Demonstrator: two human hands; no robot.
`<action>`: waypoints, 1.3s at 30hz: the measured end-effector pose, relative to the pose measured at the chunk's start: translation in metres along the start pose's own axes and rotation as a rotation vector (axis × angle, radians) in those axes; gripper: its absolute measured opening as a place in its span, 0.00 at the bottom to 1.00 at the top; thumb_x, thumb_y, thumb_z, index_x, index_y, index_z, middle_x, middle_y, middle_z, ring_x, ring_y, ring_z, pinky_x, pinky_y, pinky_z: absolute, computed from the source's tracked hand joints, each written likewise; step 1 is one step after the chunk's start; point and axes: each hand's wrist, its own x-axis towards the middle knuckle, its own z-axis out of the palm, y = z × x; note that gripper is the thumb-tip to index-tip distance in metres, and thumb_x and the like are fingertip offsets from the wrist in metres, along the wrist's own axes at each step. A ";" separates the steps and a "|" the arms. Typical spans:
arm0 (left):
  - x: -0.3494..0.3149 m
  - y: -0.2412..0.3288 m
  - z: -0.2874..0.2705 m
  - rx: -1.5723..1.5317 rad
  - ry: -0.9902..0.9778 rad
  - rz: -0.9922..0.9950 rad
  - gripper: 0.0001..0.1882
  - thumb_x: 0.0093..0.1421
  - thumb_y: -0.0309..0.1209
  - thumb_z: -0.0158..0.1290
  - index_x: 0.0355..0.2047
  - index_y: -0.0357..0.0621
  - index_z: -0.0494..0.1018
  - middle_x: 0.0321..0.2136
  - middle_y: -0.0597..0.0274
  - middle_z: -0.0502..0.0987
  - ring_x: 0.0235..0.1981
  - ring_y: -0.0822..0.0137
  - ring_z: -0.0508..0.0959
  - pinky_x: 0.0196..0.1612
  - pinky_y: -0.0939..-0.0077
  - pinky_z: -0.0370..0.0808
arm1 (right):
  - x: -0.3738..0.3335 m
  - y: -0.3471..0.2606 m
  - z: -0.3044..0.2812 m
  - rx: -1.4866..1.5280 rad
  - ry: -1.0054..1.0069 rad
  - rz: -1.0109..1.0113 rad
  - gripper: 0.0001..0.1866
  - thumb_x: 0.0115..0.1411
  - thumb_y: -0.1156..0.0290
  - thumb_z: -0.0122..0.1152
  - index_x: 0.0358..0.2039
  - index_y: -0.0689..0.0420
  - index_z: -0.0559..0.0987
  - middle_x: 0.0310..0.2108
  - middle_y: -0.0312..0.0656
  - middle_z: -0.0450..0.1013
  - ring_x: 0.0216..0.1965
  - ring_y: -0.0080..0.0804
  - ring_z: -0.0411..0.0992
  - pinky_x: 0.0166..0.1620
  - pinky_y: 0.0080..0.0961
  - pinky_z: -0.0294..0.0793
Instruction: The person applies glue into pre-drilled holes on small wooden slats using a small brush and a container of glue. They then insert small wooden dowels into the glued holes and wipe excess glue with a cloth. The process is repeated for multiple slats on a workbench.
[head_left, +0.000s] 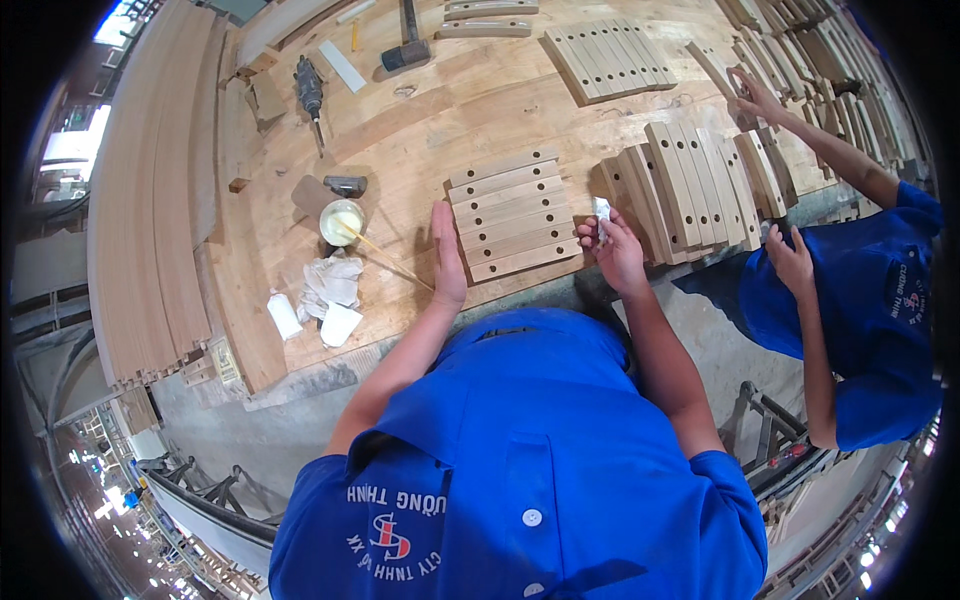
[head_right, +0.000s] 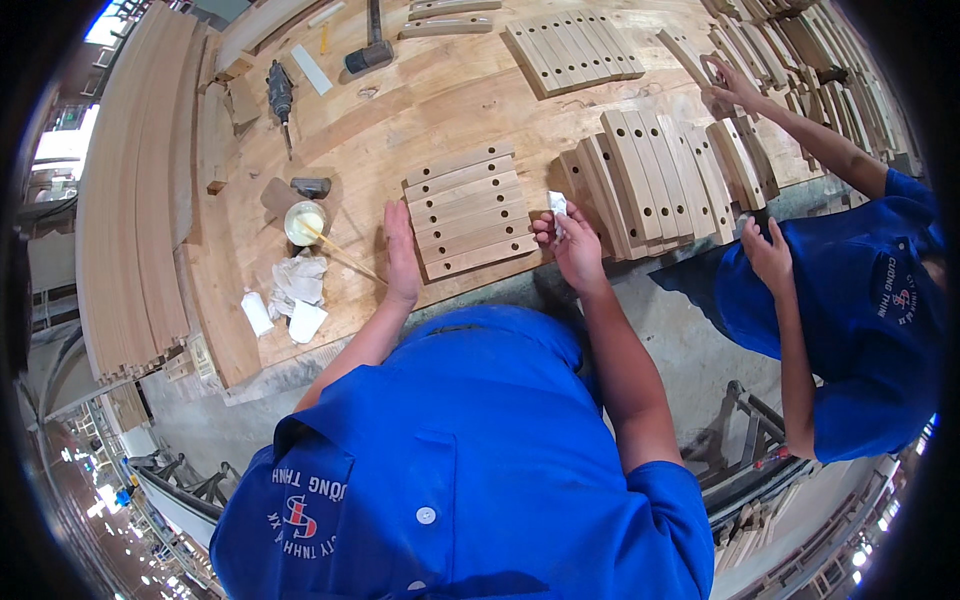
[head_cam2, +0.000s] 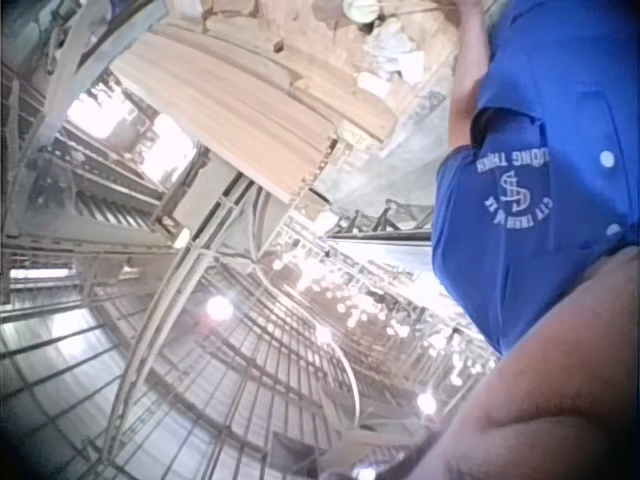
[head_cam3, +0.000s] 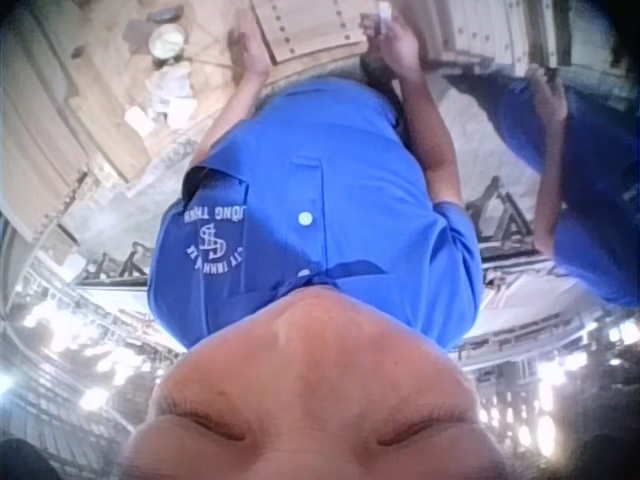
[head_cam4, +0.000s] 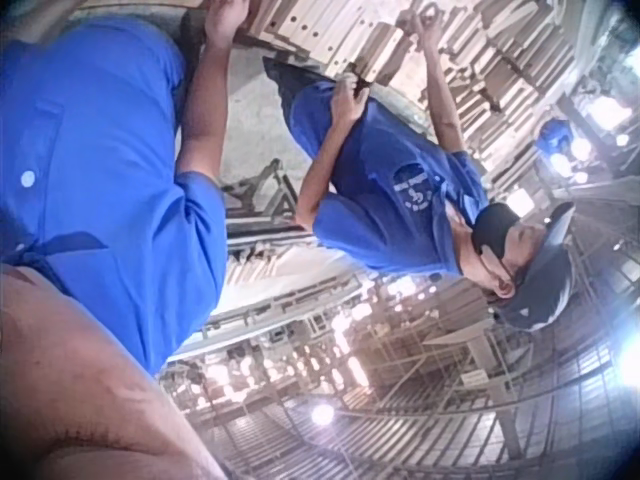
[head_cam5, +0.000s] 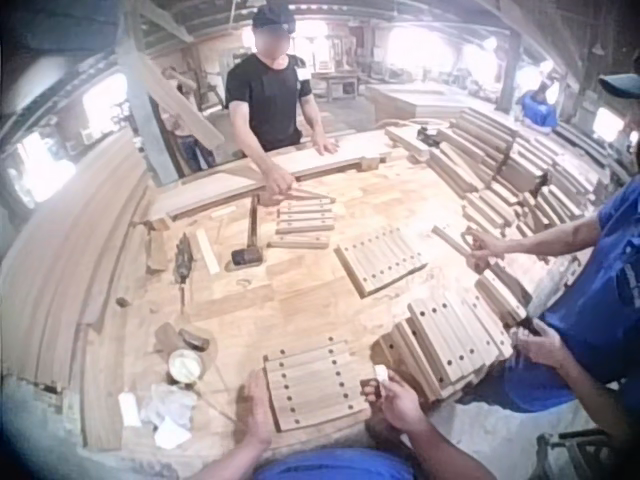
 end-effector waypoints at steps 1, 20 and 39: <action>0.002 -0.002 0.000 -0.010 0.014 0.008 0.33 0.66 0.47 0.28 0.64 0.40 0.35 0.65 0.51 0.40 0.66 0.60 0.41 0.65 0.68 0.38 | 0.002 0.001 -0.001 -0.073 0.048 -0.040 0.12 0.62 0.73 0.47 0.46 0.57 0.66 0.38 0.43 0.70 0.42 0.35 0.71 0.43 0.29 0.70; 0.036 -0.014 0.011 0.175 0.031 0.043 0.32 0.65 0.40 0.28 0.63 0.33 0.37 0.64 0.49 0.40 0.66 0.61 0.42 0.66 0.70 0.38 | 0.097 0.011 0.049 -0.274 0.080 -0.233 0.12 0.62 0.73 0.42 0.45 0.63 0.66 0.52 0.49 0.66 0.56 0.35 0.62 0.60 0.29 0.56; 0.015 -0.009 -0.017 0.026 0.281 0.042 0.31 0.65 0.44 0.32 0.63 0.40 0.43 0.63 0.48 0.47 0.64 0.56 0.48 0.64 0.64 0.43 | 0.050 0.015 0.038 -0.188 0.140 -0.224 0.10 0.62 0.74 0.42 0.41 0.62 0.67 0.48 0.50 0.69 0.52 0.36 0.67 0.57 0.29 0.61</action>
